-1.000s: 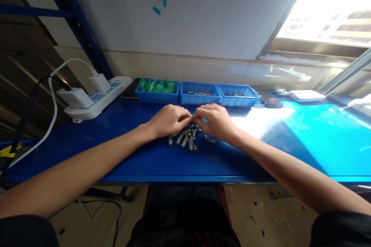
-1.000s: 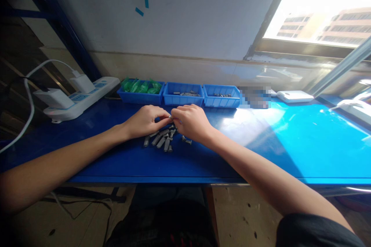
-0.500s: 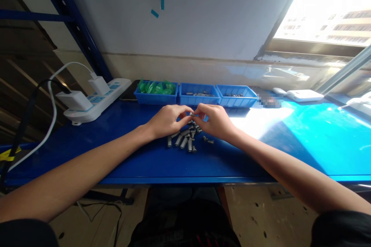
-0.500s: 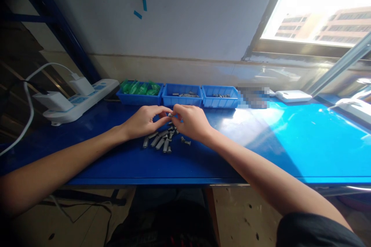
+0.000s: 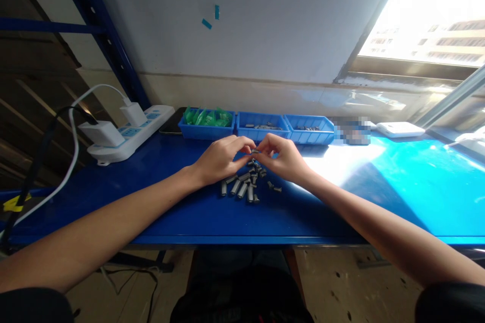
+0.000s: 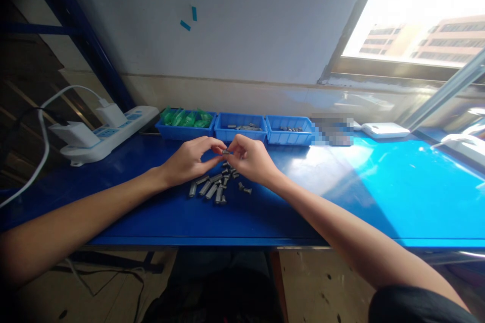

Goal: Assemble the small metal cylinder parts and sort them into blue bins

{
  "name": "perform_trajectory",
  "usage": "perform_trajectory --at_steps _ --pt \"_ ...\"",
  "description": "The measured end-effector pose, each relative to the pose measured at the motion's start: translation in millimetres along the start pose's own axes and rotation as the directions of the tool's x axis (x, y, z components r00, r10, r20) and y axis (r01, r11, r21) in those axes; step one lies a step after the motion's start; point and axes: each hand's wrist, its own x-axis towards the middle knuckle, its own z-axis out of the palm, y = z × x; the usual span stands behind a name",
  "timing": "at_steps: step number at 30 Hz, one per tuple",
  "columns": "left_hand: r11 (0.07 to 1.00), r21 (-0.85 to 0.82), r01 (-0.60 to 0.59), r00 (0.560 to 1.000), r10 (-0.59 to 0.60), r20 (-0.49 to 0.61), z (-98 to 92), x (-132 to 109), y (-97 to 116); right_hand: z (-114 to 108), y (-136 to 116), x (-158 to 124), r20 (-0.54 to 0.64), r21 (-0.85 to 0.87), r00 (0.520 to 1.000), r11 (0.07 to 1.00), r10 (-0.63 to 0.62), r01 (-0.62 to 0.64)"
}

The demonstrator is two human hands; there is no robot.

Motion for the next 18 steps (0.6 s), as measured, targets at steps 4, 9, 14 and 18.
perform_trajectory --at_steps 4,9,14,18 --pt "0.993 0.08 -0.081 0.996 0.083 -0.022 -0.6 0.1 1.5 0.2 1.6 2.4 0.121 0.187 0.987 0.974 0.107 -0.128" --pt "0.997 0.04 -0.061 0.997 0.063 -0.035 -0.5 -0.3 1.0 -0.6 6.1 0.6 0.115 0.046 0.993 0.999 0.0 -0.005" --pt "0.977 -0.184 0.109 0.994 -0.112 -0.007 0.0 2.2 2.4 -2.6 6.3 -2.4 0.002 -0.32 0.97 0.919 -0.243 0.231" --pt "0.889 -0.391 0.238 0.971 -0.22 0.092 3.7 4.3 4.0 -0.9 5.0 -4.3 0.02 -0.369 0.935 0.866 -0.355 0.336"
